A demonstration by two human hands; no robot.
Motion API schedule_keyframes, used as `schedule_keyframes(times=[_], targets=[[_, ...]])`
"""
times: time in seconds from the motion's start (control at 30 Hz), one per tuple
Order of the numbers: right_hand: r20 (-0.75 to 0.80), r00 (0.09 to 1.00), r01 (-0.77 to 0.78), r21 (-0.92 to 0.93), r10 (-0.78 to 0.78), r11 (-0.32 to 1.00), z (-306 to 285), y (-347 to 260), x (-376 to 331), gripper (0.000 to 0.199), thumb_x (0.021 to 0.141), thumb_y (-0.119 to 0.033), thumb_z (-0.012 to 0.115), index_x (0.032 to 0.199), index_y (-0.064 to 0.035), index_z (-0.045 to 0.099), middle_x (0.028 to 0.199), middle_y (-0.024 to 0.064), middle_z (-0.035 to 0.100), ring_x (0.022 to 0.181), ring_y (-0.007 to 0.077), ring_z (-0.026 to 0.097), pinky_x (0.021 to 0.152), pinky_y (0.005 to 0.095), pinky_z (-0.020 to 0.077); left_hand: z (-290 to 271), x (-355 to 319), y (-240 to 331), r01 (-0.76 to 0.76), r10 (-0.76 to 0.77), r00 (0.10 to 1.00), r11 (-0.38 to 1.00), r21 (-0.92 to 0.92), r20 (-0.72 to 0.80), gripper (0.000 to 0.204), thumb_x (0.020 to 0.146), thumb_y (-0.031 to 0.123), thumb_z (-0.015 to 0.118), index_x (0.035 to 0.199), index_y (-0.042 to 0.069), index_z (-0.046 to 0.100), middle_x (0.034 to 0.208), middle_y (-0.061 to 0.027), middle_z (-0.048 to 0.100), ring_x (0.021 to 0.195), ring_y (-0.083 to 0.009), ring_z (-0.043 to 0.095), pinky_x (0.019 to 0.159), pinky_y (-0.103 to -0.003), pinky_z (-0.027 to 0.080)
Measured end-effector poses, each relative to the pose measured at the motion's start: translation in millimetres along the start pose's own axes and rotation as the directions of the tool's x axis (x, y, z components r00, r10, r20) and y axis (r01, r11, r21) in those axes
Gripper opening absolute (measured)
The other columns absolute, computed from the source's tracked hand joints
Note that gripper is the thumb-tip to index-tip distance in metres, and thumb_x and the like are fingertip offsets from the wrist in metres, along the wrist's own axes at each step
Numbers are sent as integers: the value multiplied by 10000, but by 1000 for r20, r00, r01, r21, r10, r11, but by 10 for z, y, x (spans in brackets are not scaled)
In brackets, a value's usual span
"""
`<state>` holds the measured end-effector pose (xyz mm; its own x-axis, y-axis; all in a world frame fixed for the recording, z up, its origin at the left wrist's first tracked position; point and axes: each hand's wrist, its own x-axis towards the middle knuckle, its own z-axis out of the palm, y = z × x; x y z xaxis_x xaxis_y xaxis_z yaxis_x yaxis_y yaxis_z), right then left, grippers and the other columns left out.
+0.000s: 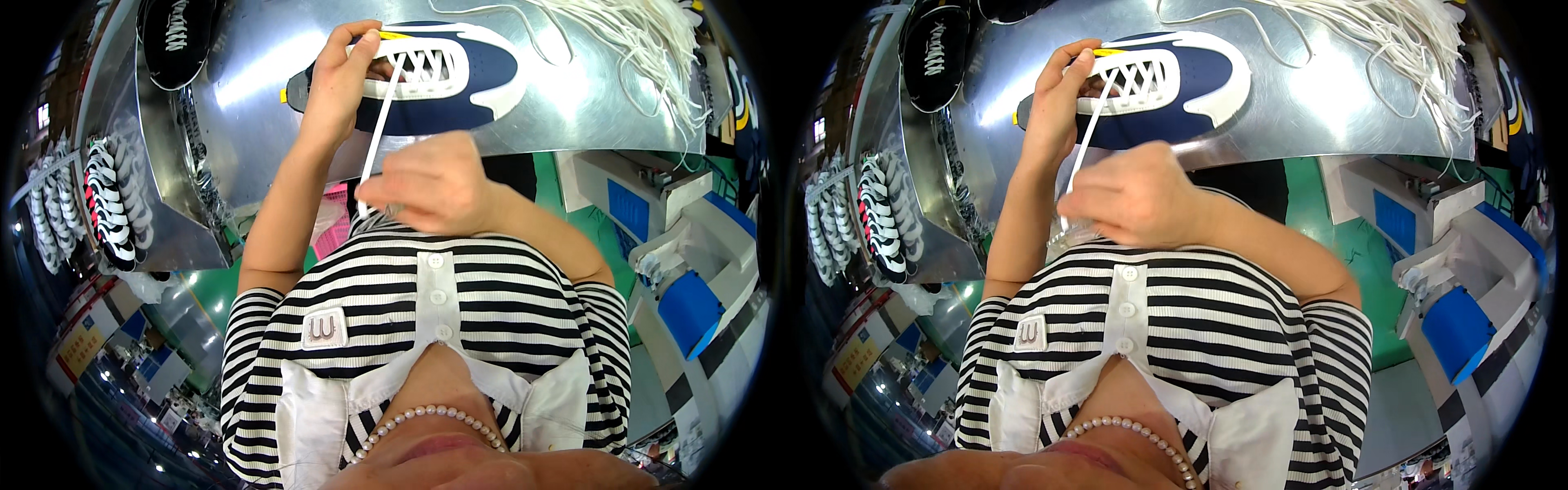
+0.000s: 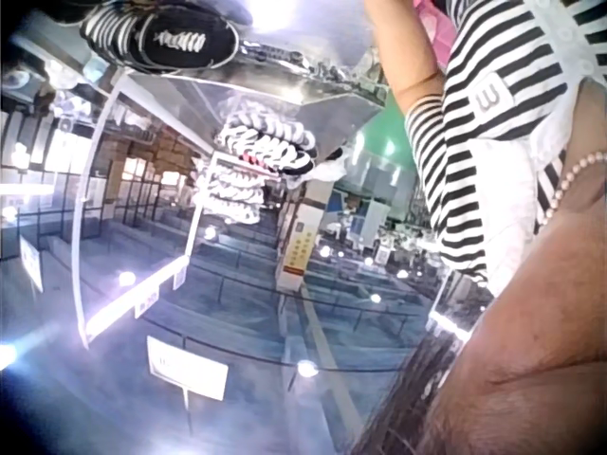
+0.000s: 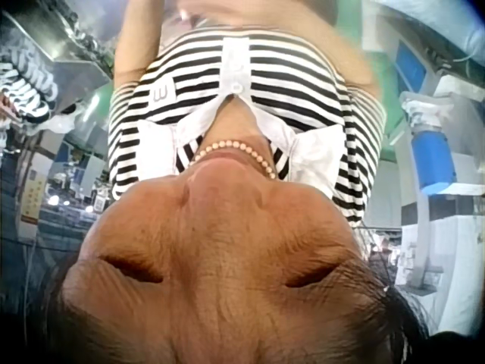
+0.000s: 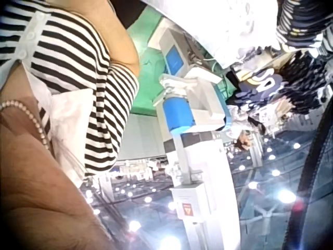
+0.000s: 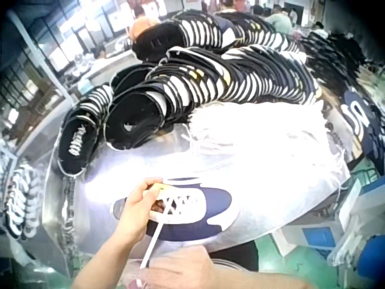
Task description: The person threads white shoelaces through the eyelets of a blue and white sneaker, then repeats the process on a second shoe. The person handles the shoes and laces by hand on a metal workbench.
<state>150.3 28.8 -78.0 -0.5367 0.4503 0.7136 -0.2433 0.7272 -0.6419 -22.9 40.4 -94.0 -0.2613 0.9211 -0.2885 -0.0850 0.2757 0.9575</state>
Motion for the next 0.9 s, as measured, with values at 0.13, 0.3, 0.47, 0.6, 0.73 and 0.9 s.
schedule_keyframes(times=[0.13,0.3,0.47,0.6,0.73,0.9], targets=[[-37,973,-229,1,229,973,62,310,-186,173,759,-18,744,924,-63,716,715,48,631,520,158,570,447,269,424,75,88,22,4,-4,1000,1000,30,-5,338,1007,273,564,1270,60,562,976,-101,665,857,-143,646,771,-279,535],[-63,876,-480,-12,478,877,-20,491,-364,192,823,-12,730,1010,-52,722,784,48,665,610,90,579,502,213,422,-40,-190,143,-196,129,973,897,396,189,376,981,216,600,1292,40,482,1043,-179,693,944,-257,684,839,-328,519],[-88,682,-703,193,726,684,-197,187,-497,161,860,-93,743,1016,-53,735,720,-11,636,569,52,485,523,211,392,-74,-472,99,-321,235,947,745,584,220,389,897,74,685,1252,37,529,977,-117,711,888,-166,670,820,-279,508],[-100,396,-883,232,913,408,-244,190,-480,178,871,-158,746,974,-13,733,684,-39,633,577,15,492,516,184,386,9,-477,-45,-414,416,893,616,670,170,186,872,111,689,1034,51,621,843,-127,675,664,-298,631,625,-373,486],[-97,434,-882,158,896,444,-141,270,-366,219,851,-215,768,917,-11,721,651,-43,605,502,29,473,424,199,373,26,-504,34,-382,343,918,640,667,197,191,885,107,680,1061,47,637,864,-119,683,701,-262,642,660,-347,492],[-86,392,-801,458,916,385,-47,261,-264,162,858,-194,758,875,-42,704,612,-44,555,479,13,436,360,195,315,-51,-474,0,-391,336,915,606,693,222,205,919,139,665,1098,39,651,920,-106,705,793,-219,670,740,-300,507]])
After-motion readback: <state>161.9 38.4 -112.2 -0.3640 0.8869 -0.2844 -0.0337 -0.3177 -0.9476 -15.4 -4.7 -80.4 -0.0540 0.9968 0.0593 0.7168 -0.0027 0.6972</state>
